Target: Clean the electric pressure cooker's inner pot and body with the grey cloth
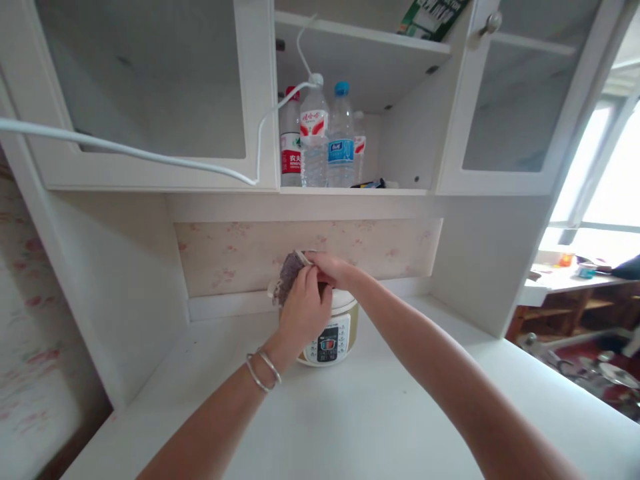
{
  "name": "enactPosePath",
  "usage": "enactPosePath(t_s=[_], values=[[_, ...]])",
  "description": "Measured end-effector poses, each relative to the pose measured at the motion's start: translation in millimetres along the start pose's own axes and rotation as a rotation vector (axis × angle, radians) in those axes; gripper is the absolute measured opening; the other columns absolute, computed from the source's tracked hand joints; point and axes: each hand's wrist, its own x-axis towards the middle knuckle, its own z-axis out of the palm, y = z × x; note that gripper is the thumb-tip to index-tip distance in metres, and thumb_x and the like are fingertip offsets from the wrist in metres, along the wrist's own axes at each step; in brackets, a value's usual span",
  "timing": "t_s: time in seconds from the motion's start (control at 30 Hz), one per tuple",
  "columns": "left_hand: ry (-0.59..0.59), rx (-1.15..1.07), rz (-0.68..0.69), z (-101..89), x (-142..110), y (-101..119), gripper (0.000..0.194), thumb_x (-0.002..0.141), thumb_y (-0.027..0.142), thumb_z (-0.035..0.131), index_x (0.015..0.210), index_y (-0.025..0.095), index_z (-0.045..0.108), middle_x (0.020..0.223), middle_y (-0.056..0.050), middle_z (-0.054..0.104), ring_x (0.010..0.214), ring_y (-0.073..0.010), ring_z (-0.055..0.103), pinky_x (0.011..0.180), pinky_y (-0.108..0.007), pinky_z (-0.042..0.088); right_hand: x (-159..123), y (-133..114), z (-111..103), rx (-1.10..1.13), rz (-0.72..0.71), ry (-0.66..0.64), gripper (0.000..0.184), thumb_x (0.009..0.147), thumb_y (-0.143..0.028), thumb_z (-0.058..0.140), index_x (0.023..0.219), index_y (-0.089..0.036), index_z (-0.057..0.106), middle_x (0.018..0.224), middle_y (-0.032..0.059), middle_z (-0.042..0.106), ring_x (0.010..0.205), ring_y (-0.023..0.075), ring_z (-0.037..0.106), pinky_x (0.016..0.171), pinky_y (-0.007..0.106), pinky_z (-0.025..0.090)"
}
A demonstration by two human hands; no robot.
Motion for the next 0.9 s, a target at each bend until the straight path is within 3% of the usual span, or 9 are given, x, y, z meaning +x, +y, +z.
enactPosePath(t_s=[0.07, 0.17, 0.27, 0.43, 0.5, 0.6, 0.73, 0.9], values=[[-0.099, 0.153, -0.008, 16.1, -4, 7, 0.06, 0.086, 0.036, 0.05, 0.138, 0.012, 0.034, 0.141, -0.02, 0.04, 0.132, -0.0304, 0.037, 0.104, -0.048, 0.037, -4, 7, -3, 0.075, -0.01, 0.045, 0.017, 0.083, -0.029, 0.051, 0.075, -0.016, 0.059, 0.069, 0.0048, 0.065, 0.069, 0.0165, 0.061, 0.065, 0.027, 0.051], [-0.155, 0.331, -0.019, 35.6, -10, -8, 0.075, 0.083, 0.045, 0.052, 0.143, 0.008, 0.028, 0.15, -0.023, 0.026, 0.139, -0.037, 0.022, 0.107, -0.059, 0.026, -20, 21, -20, 0.185, -0.097, 0.206, 0.012, 0.081, -0.026, 0.053, 0.079, -0.017, 0.06, 0.081, 0.0055, 0.067, 0.074, 0.0146, 0.063, 0.07, 0.025, 0.052], [-0.156, 0.304, -0.04, 39.2, -8, -40, 0.076, 0.085, 0.049, 0.049, 0.142, 0.003, 0.029, 0.15, -0.025, 0.026, 0.139, -0.0343, 0.024, 0.111, -0.052, 0.023, -50, 56, -50, 0.109, -0.116, 0.26, 0.02, 0.08, -0.034, 0.055, 0.086, -0.017, 0.061, 0.087, 0.0062, 0.068, 0.072, 0.0155, 0.064, 0.068, 0.028, 0.052], [-0.136, 0.064, -0.118, 31.8, 20, -94, 0.056, 0.091, 0.044, 0.04, 0.137, 0.011, 0.043, 0.144, -0.016, 0.041, 0.134, -0.0248, 0.036, 0.113, -0.035, 0.026, -109, 176, -92, -0.224, 0.051, 0.307, 0.031, 0.08, -0.045, 0.048, 0.091, -0.019, 0.062, 0.091, 0.006, 0.069, 0.082, 0.0179, 0.064, 0.071, 0.029, 0.049], [-0.151, 0.027, -0.168, 31.8, 37, -108, 0.055, 0.088, 0.043, 0.046, 0.135, 0.014, 0.046, 0.142, -0.012, 0.045, 0.132, -0.0244, 0.039, 0.112, -0.035, 0.026, -130, 226, -97, -0.348, 0.132, 0.33, 0.031, 0.08, -0.044, 0.047, 0.091, -0.021, 0.062, 0.09, 0.005, 0.07, 0.086, 0.0193, 0.064, 0.074, 0.03, 0.048], [-0.301, 0.011, -0.156, 36.0, 64, -124, 0.049, 0.086, 0.045, 0.049, 0.127, 0.02, 0.055, 0.132, -0.008, 0.056, 0.123, -0.0245, 0.049, 0.107, -0.033, 0.034, -150, 277, -92, -0.524, 0.163, 0.336, 0.028, 0.083, -0.042, 0.042, 0.09, -0.024, 0.061, 0.09, 0.0036, 0.069, 0.088, 0.0205, 0.064, 0.078, 0.031, 0.047], [-0.42, -0.011, -0.15, 49.8, 94, -138, 0.044, 0.09, 0.05, 0.039, 0.113, 0.023, 0.065, 0.114, -0.007, 0.068, 0.107, -0.0256, 0.061, 0.094, -0.034, 0.043, -157, 299, -84, -0.59, 0.061, 0.414, 0.026, 0.081, -0.036, 0.044, 0.102, -0.026, 0.056, 0.1, 0.0048, 0.066, 0.082, 0.0189, 0.064, 0.074, 0.029, 0.047], [-0.416, -0.02, -0.205, 64.7, 103, -146, 0.05, 0.091, 0.051, 0.031, 0.116, 0.021, 0.063, 0.115, -0.008, 0.067, 0.106, -0.0252, 0.061, 0.09, -0.033, 0.045, -156, 302, -92, -0.574, -0.04, 0.518, 0.011, 0.081, -0.032, 0.041, 0.087, -0.024, 0.046, 0.076, 0.0018, 0.059, 0.071, 0.0176, 0.06, 0.067, 0.027, 0.046]])
